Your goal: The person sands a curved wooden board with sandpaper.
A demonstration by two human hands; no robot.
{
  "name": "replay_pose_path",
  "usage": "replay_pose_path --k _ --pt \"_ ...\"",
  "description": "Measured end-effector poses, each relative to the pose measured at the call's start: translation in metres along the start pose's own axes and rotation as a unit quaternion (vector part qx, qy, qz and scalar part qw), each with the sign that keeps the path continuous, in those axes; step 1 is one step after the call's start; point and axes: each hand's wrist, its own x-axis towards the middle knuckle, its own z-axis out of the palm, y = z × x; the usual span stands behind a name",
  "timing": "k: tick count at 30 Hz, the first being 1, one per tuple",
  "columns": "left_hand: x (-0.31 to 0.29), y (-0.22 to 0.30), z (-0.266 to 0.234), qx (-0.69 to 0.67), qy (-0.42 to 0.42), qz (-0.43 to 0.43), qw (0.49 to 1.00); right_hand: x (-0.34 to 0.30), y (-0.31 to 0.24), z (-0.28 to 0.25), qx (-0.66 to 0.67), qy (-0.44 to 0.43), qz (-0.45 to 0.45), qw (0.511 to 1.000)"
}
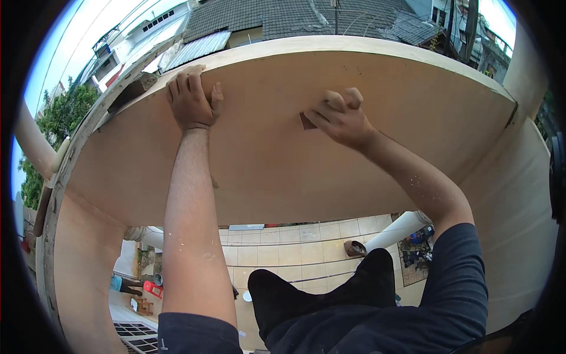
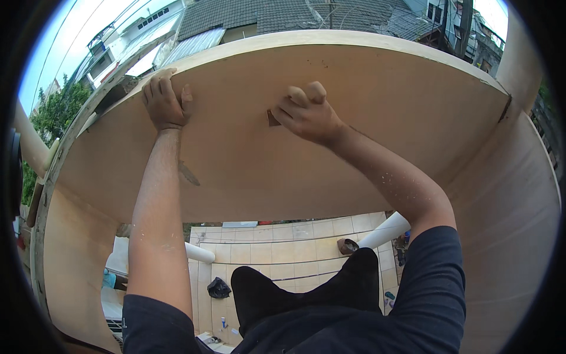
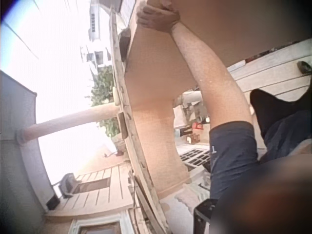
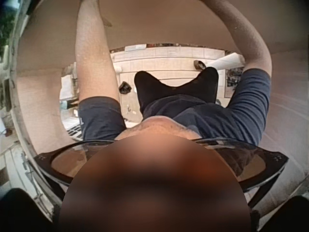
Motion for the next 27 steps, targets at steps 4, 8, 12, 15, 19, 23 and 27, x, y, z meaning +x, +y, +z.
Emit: replay_pose_path --k 4,8,12,15,19,23,27 --pt "0.000 0.011 0.011 0.000 -0.005 -0.006 1.000 0.043 0.047 -0.003 -0.045 0.037 0.026 0.998" --pt "-0.003 0.003 -0.001 0.001 0.001 -0.006 1.000 0.004 -0.007 -0.003 -0.002 -0.004 0.051 0.999" --pt "-0.004 0.009 -0.004 -0.024 0.003 -0.008 1.000 -0.099 -0.097 -0.008 0.071 -0.111 0.003 0.991" --pt "-0.004 0.009 -0.003 -0.027 0.004 0.000 1.000 -0.144 -0.118 -0.009 0.100 -0.147 -0.043 0.983" --pt "0.000 0.012 -0.001 -0.028 0.012 0.009 1.000 -0.103 -0.053 -0.007 0.116 -0.096 -0.089 0.985" --pt "0.002 0.010 0.005 -0.021 -0.002 -0.002 1.000 0.013 0.047 -0.014 0.032 -0.001 0.054 0.998" --pt "-0.001 -0.003 0.001 -0.004 -0.001 0.004 1.000 0.035 0.060 -0.010 -0.009 0.023 0.025 0.999"
